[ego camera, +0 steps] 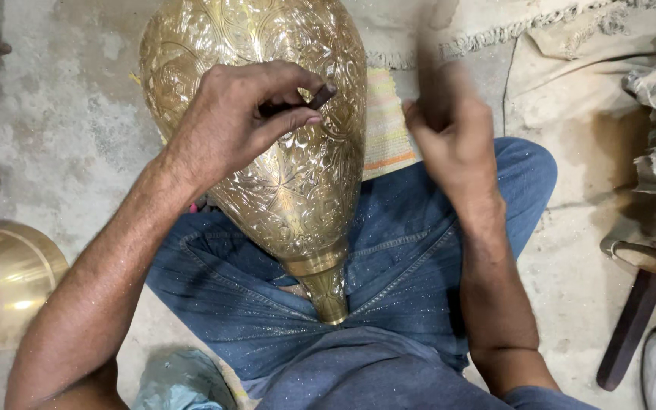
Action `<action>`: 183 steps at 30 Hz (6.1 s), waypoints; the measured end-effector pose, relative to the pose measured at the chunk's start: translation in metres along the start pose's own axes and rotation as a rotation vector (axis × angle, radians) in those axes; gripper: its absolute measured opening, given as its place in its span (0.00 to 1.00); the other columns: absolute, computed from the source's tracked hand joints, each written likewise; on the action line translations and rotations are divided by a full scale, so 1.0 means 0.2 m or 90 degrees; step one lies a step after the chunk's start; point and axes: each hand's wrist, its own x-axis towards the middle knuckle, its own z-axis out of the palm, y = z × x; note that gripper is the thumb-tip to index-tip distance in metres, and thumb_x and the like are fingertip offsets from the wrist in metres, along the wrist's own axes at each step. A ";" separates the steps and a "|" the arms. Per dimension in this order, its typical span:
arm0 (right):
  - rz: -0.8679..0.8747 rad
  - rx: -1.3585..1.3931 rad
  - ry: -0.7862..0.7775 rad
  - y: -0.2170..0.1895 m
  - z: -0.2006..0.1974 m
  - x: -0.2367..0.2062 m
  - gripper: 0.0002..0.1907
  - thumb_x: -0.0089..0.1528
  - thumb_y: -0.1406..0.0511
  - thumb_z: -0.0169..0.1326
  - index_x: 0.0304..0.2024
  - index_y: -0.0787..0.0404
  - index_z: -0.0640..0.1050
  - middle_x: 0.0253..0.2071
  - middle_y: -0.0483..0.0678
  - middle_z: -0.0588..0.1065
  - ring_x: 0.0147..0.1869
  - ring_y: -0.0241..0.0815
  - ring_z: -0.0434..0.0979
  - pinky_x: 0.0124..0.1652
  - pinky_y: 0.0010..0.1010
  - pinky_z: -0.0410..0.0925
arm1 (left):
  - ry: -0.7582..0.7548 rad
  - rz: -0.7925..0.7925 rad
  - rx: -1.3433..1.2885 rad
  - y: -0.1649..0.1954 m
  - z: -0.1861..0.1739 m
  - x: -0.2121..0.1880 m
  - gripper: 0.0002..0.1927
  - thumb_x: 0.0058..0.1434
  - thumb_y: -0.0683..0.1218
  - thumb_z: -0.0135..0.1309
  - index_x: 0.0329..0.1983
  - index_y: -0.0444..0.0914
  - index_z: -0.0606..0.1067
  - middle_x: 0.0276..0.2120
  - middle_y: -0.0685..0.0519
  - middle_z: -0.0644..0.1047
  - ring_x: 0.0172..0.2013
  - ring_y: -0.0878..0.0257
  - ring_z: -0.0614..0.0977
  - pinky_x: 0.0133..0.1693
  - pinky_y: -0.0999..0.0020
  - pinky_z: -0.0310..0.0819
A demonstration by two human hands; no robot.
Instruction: The person sits cross-legged on the floor holding a large embossed brass vase on their lap. They hold a small chisel against the vase's decorated surface and strike it with a wooden mallet, repositioning the chisel across different areas to chase and deepen the engraved floral patterns.
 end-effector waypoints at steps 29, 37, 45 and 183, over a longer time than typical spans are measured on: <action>-0.216 -0.192 0.057 -0.12 -0.03 -0.01 0.12 0.64 0.73 0.63 0.47 0.63 0.75 0.41 0.56 0.80 0.44 0.53 0.82 0.42 0.41 0.74 | 0.025 0.019 -0.003 0.01 -0.02 0.00 0.15 0.67 0.48 0.64 0.54 0.39 0.79 0.44 0.50 0.84 0.41 0.60 0.88 0.43 0.63 0.86; -0.155 -0.176 0.016 -0.13 -0.07 0.00 0.13 0.63 0.73 0.62 0.45 0.65 0.71 0.32 0.54 0.76 0.36 0.48 0.78 0.37 0.42 0.69 | 0.047 0.065 -0.027 0.03 -0.04 -0.01 0.17 0.67 0.47 0.64 0.55 0.37 0.78 0.44 0.46 0.84 0.42 0.58 0.88 0.45 0.62 0.86; -0.119 -0.001 0.047 -0.10 -0.02 0.00 0.12 0.66 0.75 0.60 0.43 0.67 0.68 0.37 0.49 0.77 0.41 0.45 0.81 0.39 0.39 0.74 | 0.032 0.033 -0.023 0.02 -0.02 -0.01 0.14 0.66 0.46 0.63 0.53 0.38 0.79 0.44 0.49 0.84 0.42 0.59 0.88 0.44 0.64 0.86; 0.139 0.450 -0.105 -0.20 0.33 0.34 0.23 0.69 0.54 0.47 0.56 0.64 0.73 0.44 0.42 0.76 0.40 0.23 0.77 0.38 0.16 0.71 | 0.813 -0.382 -0.319 -0.35 0.39 -0.48 0.11 0.81 0.46 0.48 0.55 0.32 0.71 0.40 0.53 0.76 0.40 0.66 0.74 0.43 0.72 0.69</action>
